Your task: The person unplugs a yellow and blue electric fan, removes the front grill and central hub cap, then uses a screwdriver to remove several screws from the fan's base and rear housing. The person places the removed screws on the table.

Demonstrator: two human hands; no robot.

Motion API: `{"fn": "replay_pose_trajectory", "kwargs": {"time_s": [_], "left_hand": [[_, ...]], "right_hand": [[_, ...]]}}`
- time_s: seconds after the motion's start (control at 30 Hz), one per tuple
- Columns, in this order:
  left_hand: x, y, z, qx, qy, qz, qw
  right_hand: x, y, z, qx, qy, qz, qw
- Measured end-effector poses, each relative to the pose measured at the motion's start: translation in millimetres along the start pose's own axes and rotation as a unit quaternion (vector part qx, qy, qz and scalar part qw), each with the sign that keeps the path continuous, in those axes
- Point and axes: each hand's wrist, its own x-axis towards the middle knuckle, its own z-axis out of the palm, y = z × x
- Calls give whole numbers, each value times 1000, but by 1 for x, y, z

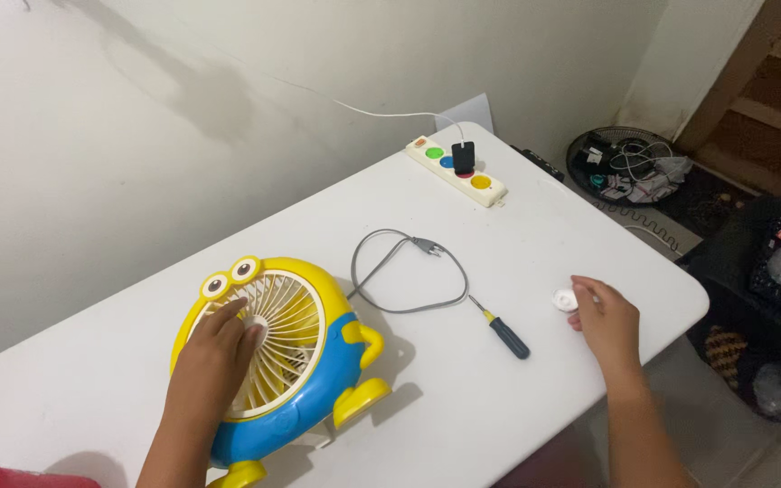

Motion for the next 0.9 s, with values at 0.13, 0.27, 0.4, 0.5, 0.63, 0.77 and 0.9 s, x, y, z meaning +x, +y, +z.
{"fn": "replay_pose_trajectory", "kwargs": {"time_s": [0.13,0.27,0.4,0.5,0.63,0.77,0.9], "left_hand": [[-26,6,-14,-39,-66,-40,996],[-70,15,-15,-100,-77,30,991],[-107,22,-4,28,-143,-25,989],[-125,23,-2,26,-84,-42,995],[-144,21,-11,-12,-52,-78,995],[-154,23,-6,-37,-23,-103,994],[-159,29,0,-48,-5,-129,990]], "right_hand": [[-12,-8,2,-117,31,-107,987],[-38,-29,13,-275,-100,-121,949],[-68,-48,36,-296,-103,-229,922],[-67,-54,50,-437,-209,-54,873],[-69,-54,54,-308,-164,-97,932],[-85,-63,72,-80,-223,48,970],[-128,-79,108,111,-351,186,911]]}}
